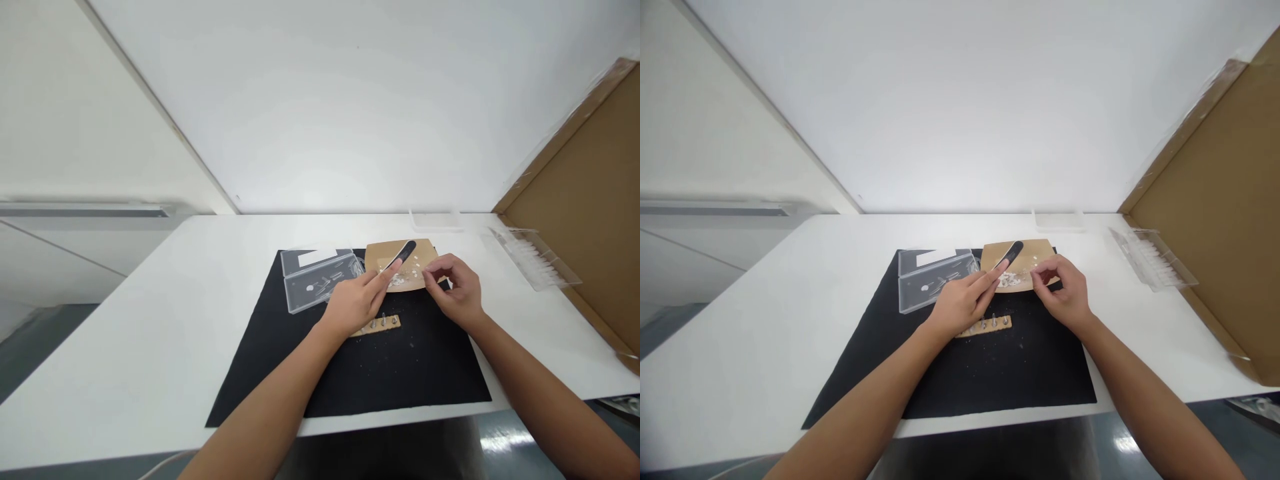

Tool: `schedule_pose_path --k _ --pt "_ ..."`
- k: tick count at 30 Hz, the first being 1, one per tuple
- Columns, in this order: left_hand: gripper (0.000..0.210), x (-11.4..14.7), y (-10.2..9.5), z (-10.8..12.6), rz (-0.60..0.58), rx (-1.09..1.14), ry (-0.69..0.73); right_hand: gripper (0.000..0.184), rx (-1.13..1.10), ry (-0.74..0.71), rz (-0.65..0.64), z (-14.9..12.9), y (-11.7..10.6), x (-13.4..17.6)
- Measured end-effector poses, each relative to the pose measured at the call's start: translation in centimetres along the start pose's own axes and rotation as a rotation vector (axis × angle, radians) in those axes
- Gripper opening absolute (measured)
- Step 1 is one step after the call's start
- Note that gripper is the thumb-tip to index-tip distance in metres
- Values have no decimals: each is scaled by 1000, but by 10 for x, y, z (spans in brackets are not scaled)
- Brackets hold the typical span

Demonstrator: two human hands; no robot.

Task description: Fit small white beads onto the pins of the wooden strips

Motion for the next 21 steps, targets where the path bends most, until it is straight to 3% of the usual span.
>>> schedule_pose_path --k 8,15,21 --pt "53 -1 -2 0 3 -1 -64 4 -16 1 -59 -3 0 -1" --pt "50 -5 -14 -5 61 -26 -104 13 -23 -196 -246 -16 2 2" --pt "47 -7 -19 -6 77 -58 -141 8 -31 -199 -377 -19 4 5"
Point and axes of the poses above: each hand's wrist, its own x-axis away from the middle knuckle, its own y-axis out of the palm, z = x × y, the point moved 1 cm from there along -x, towards the middle knuckle, and after that the axes turned 10 degrees about z, right-handed, at the moved point
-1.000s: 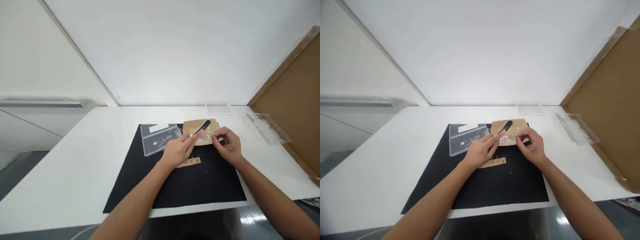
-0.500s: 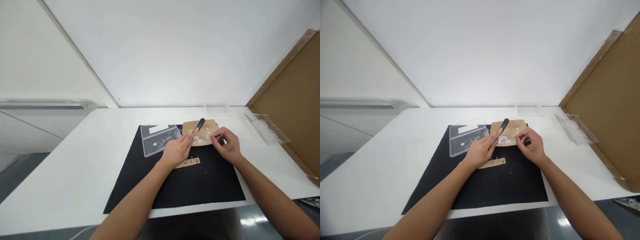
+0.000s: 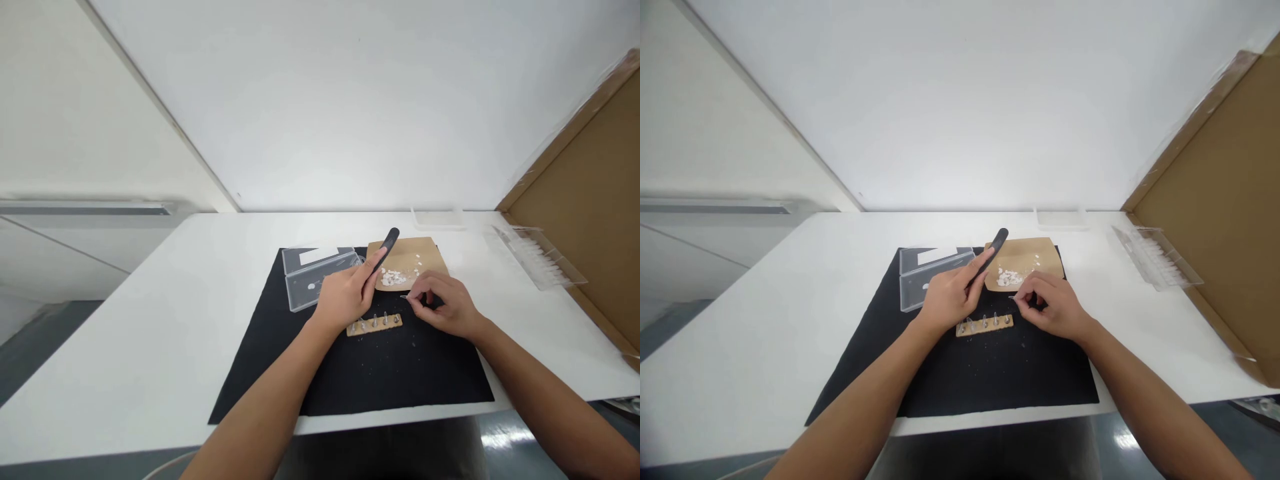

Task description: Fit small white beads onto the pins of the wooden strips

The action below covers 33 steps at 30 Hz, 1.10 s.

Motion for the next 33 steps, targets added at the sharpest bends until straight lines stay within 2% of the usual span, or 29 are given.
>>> schedule_pose_path --k 5,11,17,21,24,27,30,33 --pt "47 0 1 1 -46 -65 -24 6 19 -6 -105 -3 1 3" --pt "51 -1 2 -9 -183 -234 -118 6 36 -26 -126 -4 -1 3" --pt "51 -1 2 -11 -166 -275 -143 6 38 -39 -107 -3 -2 3" --pt "53 1 5 -7 -241 -221 -42 5 75 16 -4 -3 -1 2" --pt "56 2 7 -4 -323 -233 51 3 111 157 151 -2 -2 2" --pt "53 2 7 -3 -332 -251 123 8 134 317 289 2 -2 3" --pt "47 2 7 -3 -294 -231 168 13 174 382 331 7 -2 3" --pt "46 2 6 -4 -271 -211 183 14 194 379 309 11 -2 3"
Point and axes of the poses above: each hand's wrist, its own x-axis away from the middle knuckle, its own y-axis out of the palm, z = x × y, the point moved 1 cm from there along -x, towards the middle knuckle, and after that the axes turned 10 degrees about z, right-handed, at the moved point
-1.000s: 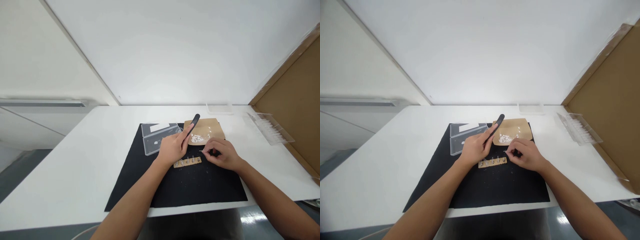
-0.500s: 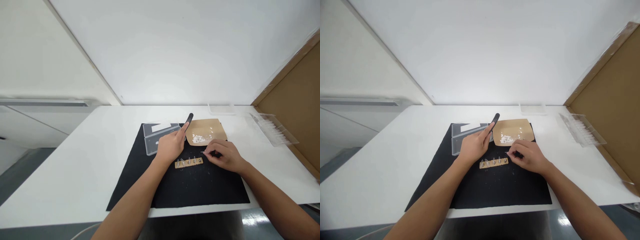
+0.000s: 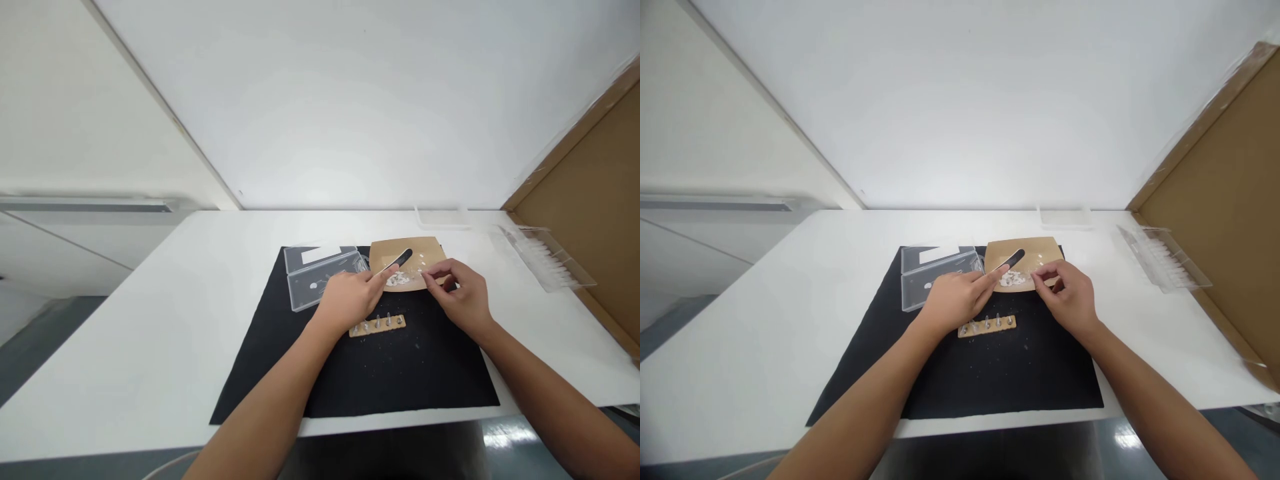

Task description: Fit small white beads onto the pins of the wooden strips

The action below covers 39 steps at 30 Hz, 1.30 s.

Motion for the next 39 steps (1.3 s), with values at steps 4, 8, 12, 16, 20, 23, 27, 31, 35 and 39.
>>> schedule_pose_path --k 4,8,12,16,20,23,27,31,35,39 --pt "45 0 -2 1 -2 39 11 10 31 -89 -65 1 1 -1" --pt "45 -1 -5 2 -3 82 -9 7 64 -177 -88 4 1 -2" --pt "45 -2 -5 3 -8 97 -33 7 81 -230 -108 7 0 -2" --pt "45 -3 -4 4 -33 92 -35 8 60 -230 -111 6 -1 -4" --pt "46 -3 -5 4 -50 88 -29 8 85 -173 -44 5 -3 -6" --pt "47 -2 -5 5 -61 78 -29 5 90 -134 -85 8 -3 -7" --pt "47 -2 -6 5 -80 62 -27 3 92 -82 -120 14 -2 -7" --pt "47 -2 -6 6 -96 64 -24 7 112 -60 -96 16 -1 -8" --pt "47 -2 -6 7 -161 76 -32 6 89 -42 -96 16 -2 -8" --pt "49 -4 -7 7 -196 76 -50 8 79 -20 -109 15 -3 -7"
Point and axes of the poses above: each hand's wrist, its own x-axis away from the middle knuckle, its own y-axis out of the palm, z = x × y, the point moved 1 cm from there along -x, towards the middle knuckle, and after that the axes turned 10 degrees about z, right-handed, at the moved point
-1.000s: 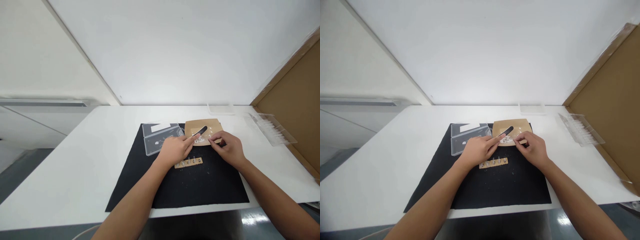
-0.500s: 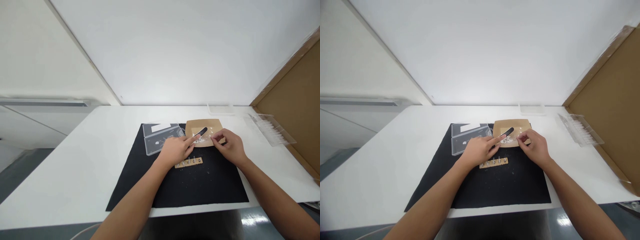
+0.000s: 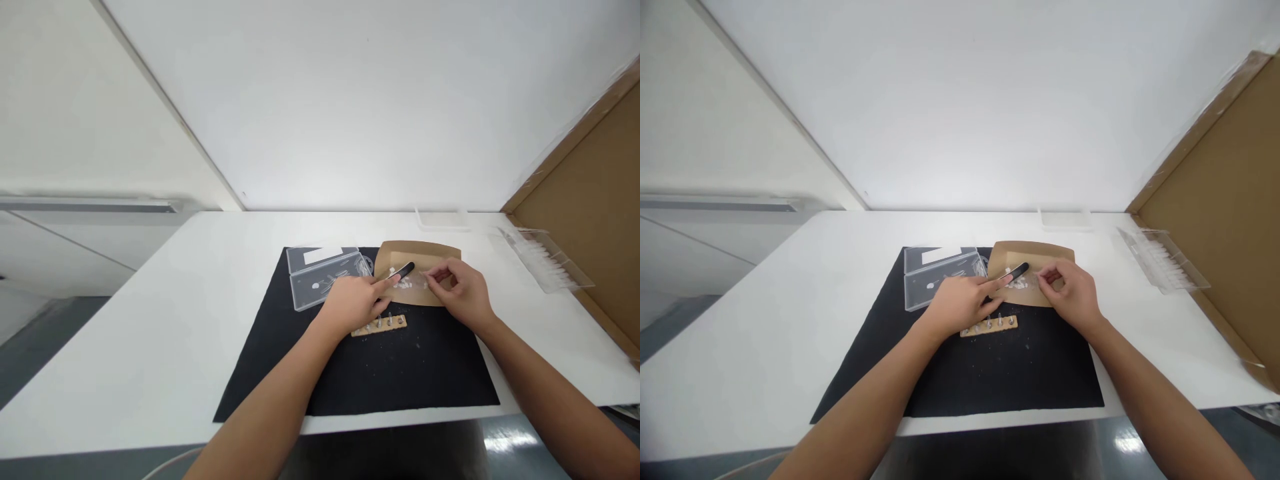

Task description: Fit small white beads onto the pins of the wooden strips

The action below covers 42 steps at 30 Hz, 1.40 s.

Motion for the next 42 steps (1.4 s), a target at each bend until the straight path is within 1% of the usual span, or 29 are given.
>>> schedule_pose_path --k 4,8,14,20,26,31,35,38,42 --pt "46 0 -1 -1 -6 6 -25 10 29 1 15 0 0 0" --pt "46 1 1 -2 6 15 -19 9 -1 -13 -9 -1 0 0" --pt "47 1 4 -3 45 25 -36 9 -12 -23 -6 -3 -1 0" --pt "44 1 4 -3 74 8 -20 13 -5 -38 1 -2 0 0" --pt "42 2 4 -3 177 -5 -1 15 -3 -35 25 -1 1 1" --pt "42 3 5 -2 288 11 77 15 -66 -22 91 -4 0 1" --pt "42 4 5 0 368 51 140 13 -126 -91 168 -10 0 4" --pt "41 4 5 3 397 64 187 10 -152 -135 213 -14 2 6" --pt "41 6 5 5 437 56 241 6 -131 -190 258 -20 2 6"
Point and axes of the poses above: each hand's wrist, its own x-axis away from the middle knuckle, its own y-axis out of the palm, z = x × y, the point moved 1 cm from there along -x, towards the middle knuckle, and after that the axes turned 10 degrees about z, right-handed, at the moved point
